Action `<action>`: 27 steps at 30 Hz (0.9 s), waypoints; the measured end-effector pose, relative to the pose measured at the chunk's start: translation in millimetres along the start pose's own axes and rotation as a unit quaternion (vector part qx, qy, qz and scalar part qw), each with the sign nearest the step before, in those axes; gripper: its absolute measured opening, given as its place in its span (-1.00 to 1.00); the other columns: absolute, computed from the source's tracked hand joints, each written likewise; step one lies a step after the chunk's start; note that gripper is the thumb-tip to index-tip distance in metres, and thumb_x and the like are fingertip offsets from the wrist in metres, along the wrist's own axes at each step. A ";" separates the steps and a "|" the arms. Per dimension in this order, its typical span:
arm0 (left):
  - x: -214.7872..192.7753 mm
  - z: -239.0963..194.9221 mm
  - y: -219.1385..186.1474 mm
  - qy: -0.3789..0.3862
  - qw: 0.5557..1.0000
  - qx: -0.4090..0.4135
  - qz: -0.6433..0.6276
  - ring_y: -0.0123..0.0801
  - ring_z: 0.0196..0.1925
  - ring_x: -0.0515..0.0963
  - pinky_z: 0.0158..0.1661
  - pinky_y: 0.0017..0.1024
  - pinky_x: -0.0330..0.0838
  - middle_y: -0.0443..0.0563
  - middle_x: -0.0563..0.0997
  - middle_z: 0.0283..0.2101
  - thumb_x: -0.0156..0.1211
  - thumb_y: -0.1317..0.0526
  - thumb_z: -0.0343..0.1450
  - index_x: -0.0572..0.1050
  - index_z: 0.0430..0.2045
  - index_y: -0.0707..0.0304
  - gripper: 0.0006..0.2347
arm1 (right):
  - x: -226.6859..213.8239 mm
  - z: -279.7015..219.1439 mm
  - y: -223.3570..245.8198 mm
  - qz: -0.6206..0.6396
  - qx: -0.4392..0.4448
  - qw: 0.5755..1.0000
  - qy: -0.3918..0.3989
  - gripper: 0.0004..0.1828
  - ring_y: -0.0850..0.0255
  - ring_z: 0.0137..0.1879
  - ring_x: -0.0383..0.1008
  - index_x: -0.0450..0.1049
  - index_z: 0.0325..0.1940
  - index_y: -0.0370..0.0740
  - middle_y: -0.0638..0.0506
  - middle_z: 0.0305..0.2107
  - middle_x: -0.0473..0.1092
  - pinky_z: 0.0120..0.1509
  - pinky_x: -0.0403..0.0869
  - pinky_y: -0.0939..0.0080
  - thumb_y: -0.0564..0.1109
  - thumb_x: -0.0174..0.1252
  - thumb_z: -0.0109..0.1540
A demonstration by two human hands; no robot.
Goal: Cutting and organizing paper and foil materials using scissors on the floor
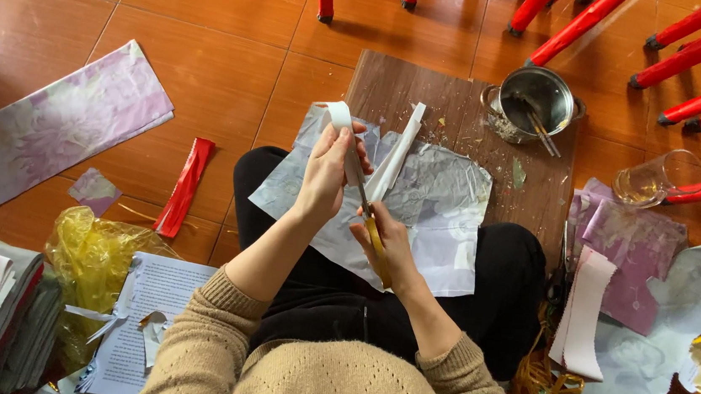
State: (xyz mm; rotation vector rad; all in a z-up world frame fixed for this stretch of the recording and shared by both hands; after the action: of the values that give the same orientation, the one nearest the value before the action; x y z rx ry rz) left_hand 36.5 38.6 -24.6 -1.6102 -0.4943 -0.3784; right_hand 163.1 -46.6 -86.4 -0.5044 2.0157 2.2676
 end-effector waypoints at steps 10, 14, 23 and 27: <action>5.0 4.6 -15.6 -0.019 0.999 0.046 0.018 -0.40 -0.58 0.48 -0.56 -0.48 0.50 -0.01 0.38 -0.53 -0.17 0.17 0.54 0.41 -0.27 0.33 -0.78 | 9.9 2.7 -0.1 0.017 0.009 1.000 0.002 -0.56 0.01 -0.52 0.42 0.37 0.01 0.04 -0.05 -0.61 0.42 -0.32 0.38 0.07 0.26 0.18 0.17; -0.2 18.7 -24.6 -0.024 0.997 0.070 0.019 -0.37 -0.60 0.46 -0.59 -0.46 0.46 0.02 0.37 -0.54 -0.16 0.15 0.54 0.40 -0.27 0.33 -0.78 | 7.6 -5.7 17.5 0.114 0.040 0.993 -0.011 -0.70 0.30 -0.78 0.32 0.45 -0.18 -0.09 0.06 -0.85 0.31 -0.66 0.28 0.43 0.06 0.29 0.13; -1.2 23.8 4.2 -0.042 0.996 0.072 0.017 -0.39 -0.66 0.43 -0.65 -0.50 0.38 0.00 0.35 -0.59 -0.17 0.15 0.54 0.40 -0.30 0.33 -0.77 | 14.6 0.7 -24.8 0.089 0.054 0.994 -0.026 -0.61 0.25 -0.70 0.31 0.43 -0.08 -0.11 0.01 -0.78 0.30 -0.58 0.28 0.32 0.13 0.27 0.16; -4.2 35.3 -10.3 -0.055 0.994 0.093 0.036 -0.38 -0.70 0.41 -0.69 -0.51 0.35 0.01 0.34 -0.63 -0.20 0.15 0.55 0.40 -0.34 0.33 -0.76 | 12.8 -3.3 -20.7 0.140 0.065 0.988 0.007 -0.55 0.24 -0.80 0.32 0.44 -0.01 -0.19 -0.04 -0.85 0.29 -0.72 0.30 0.36 0.07 0.32 0.13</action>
State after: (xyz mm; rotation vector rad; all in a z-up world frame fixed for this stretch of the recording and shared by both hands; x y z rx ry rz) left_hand 25.9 73.8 -21.6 -1.4689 -0.5375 -0.1850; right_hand 157.1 -49.0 -110.1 -0.2402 2.3535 2.2586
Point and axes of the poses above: each hand's wrist, its own z-axis towards the middle knuckle, its own x-axis out of the palm, y = z × x, the point moved 4 cm from there along z, towards the middle knuckle
